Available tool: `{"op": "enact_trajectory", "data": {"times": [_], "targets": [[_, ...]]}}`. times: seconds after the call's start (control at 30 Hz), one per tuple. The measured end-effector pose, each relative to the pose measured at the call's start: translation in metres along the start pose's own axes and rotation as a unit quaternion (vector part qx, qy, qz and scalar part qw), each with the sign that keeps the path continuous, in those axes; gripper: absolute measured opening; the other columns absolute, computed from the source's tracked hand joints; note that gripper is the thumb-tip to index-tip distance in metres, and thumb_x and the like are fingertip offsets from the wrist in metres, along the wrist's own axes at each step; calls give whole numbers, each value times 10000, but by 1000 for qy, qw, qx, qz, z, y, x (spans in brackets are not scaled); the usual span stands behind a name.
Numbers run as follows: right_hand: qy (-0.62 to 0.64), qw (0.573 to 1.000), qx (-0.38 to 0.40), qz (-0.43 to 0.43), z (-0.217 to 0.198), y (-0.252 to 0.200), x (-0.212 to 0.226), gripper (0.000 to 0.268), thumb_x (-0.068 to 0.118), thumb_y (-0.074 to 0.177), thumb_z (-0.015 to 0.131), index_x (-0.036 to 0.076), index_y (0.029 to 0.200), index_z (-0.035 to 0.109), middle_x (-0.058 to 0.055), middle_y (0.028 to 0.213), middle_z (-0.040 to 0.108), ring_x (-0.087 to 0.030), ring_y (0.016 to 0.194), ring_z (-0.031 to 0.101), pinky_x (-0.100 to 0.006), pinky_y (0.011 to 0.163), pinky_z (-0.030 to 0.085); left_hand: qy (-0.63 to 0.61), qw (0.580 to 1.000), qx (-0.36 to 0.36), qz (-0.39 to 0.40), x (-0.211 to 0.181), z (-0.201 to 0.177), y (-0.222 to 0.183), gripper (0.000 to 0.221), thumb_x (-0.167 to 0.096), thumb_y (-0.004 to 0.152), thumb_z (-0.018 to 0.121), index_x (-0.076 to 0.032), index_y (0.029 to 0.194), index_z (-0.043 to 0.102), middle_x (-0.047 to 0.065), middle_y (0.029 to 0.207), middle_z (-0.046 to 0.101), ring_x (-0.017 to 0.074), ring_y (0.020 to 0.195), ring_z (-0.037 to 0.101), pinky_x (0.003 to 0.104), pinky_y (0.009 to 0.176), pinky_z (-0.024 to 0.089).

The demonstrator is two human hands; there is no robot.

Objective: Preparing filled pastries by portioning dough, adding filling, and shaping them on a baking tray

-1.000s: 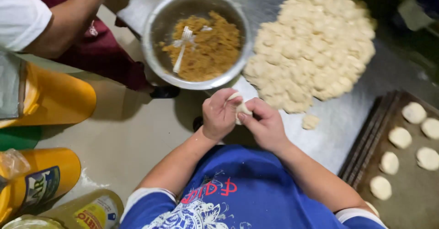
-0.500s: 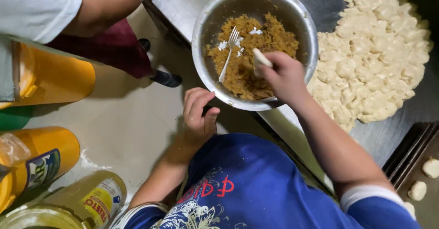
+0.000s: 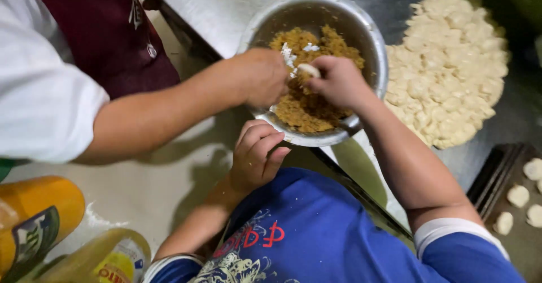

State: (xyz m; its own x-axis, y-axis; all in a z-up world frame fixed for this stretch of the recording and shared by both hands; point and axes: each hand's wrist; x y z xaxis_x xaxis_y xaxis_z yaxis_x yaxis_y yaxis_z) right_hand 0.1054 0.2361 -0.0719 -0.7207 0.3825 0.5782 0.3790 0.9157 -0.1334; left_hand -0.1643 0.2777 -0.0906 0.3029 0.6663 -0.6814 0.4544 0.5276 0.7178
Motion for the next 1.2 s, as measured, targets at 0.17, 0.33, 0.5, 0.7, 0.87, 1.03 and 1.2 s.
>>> {"op": "enact_trajectory", "data": {"times": [0.17,0.33,0.5,0.7,0.87,1.03,1.2], "targets": [[448,888,-87,59,-31,-49,-49,242,-8,828,792,-41,1046,693,-126,871,712,-221,796,718,-369,688,608,-91,992,17,-89,-27,59,26,389,-211,1001,673,-10,1324,590,153,1244,560,327,1118,604,435,939,559],[701,701,-126,44,-47,-113,-106,221,-69,851,730,-75,1050,634,-246,957,723,-392,843,772,-499,719,654,-243,928,90,-268,-19,164,52,645,-158,1044,578,192,1498,281,408,1445,364,524,1274,495,557,1055,506],[562,788,-240,74,-64,-186,-114,261,-81,771,835,-70,983,683,-144,784,677,-239,599,718,-348,508,619,-462,730,115,-490,-31,247,28,322,-246,1064,588,-43,1306,652,122,1048,710,185,809,725,284,611,638],[309,868,-353,162,-26,-264,-176,117,-16,785,785,-5,900,768,-136,581,649,-188,396,639,-286,302,479,-111,922,262,-263,-65,278,-40,403,-67,883,796,-95,1278,720,131,1169,556,265,890,707,339,737,664],[117,963,-230,80,-33,-336,-151,481,45,786,720,34,1260,640,-227,1100,643,-419,1067,663,-484,894,552,-106,922,215,-305,-74,306,-90,323,-27,852,769,-66,1169,723,44,1003,516,184,820,672,283,712,612],[40,960,-263,-86,6,-376,-172,637,91,881,765,-106,1429,508,-304,1290,517,-506,1221,553,-508,1012,523,-49,882,319,-343,-78,287,-113,470,-104,842,750,-182,1305,729,105,978,633,237,881,693,372,820,574],[41,961,-270,-39,23,-386,-194,108,253,958,759,164,1016,777,-3,1056,649,-236,924,711,-327,811,596,-69,873,425,-228,-110,269,-103,336,-87,817,788,-89,1153,783,111,1066,600,277,858,717,373,804,589]]}}
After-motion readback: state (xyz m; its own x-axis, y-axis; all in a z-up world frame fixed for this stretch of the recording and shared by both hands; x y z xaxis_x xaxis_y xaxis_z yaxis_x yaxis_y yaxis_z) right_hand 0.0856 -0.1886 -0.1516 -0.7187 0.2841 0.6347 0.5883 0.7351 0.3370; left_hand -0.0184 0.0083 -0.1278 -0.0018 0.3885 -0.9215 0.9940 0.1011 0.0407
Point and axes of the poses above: each hand's wrist, its own y-axis towards the middle knuckle, its own z-axis out of the palm, x = y × z
